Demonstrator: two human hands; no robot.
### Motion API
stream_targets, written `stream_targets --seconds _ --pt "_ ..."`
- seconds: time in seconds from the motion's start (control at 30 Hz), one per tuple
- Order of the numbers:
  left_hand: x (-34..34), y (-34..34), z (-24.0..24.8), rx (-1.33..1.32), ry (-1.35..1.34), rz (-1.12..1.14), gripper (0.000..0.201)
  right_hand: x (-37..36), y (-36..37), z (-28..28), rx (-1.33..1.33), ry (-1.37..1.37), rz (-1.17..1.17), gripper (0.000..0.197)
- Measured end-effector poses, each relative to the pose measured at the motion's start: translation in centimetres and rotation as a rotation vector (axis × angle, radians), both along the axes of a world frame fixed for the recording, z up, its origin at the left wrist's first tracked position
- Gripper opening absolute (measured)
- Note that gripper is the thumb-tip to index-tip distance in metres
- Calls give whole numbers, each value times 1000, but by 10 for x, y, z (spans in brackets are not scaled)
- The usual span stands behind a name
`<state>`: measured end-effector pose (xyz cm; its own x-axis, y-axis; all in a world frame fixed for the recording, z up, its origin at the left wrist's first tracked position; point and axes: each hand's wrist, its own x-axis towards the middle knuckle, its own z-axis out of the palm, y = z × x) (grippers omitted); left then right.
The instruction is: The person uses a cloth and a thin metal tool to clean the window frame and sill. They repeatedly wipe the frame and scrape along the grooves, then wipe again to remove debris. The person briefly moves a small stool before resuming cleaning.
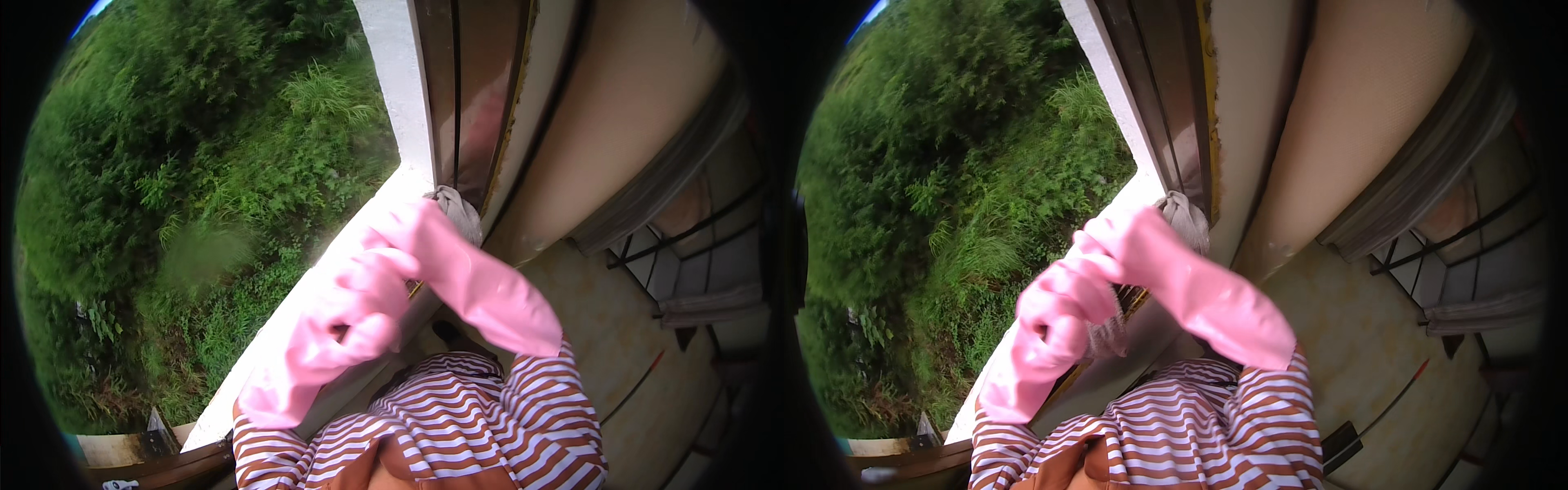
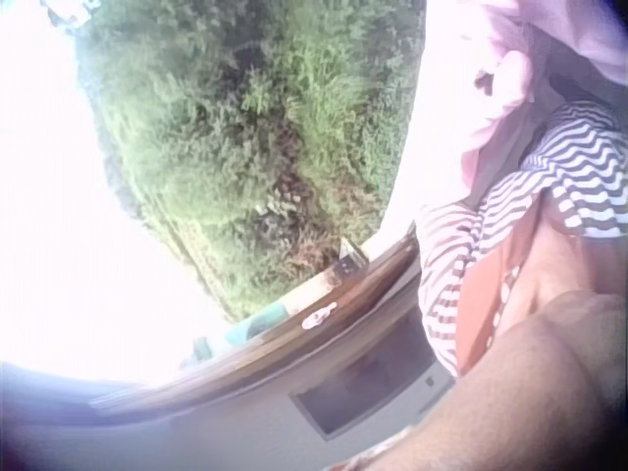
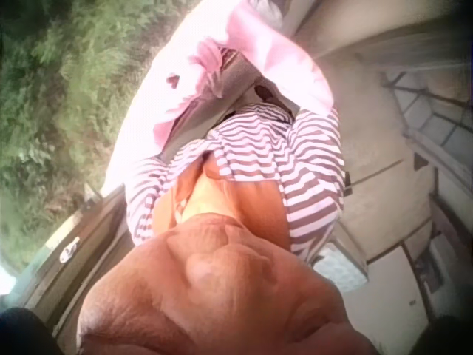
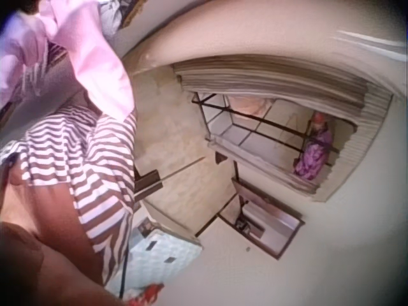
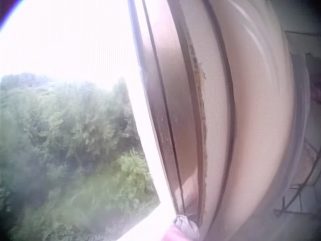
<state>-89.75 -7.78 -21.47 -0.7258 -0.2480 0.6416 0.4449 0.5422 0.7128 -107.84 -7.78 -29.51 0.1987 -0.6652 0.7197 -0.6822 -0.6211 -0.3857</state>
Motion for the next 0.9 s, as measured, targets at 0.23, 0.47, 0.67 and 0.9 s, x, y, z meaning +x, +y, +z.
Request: stream_targets --seconds 0.23,0.47,0.67,0.9 --pt "-7 8 31 102 -203 301 16 41 -5 2 -126 -48 -188 8" --pt "-18 7 18 -28 -89 278 21 -7 -30 -6 -263 169 -91 11" --pt "-13 -13 18 82 -145 345 20 25 -27 -6 -256 -140 -107 9" --pt "-22 -2 0 61 46 238 20 -7 -24 -4 -220 70 -62 18"
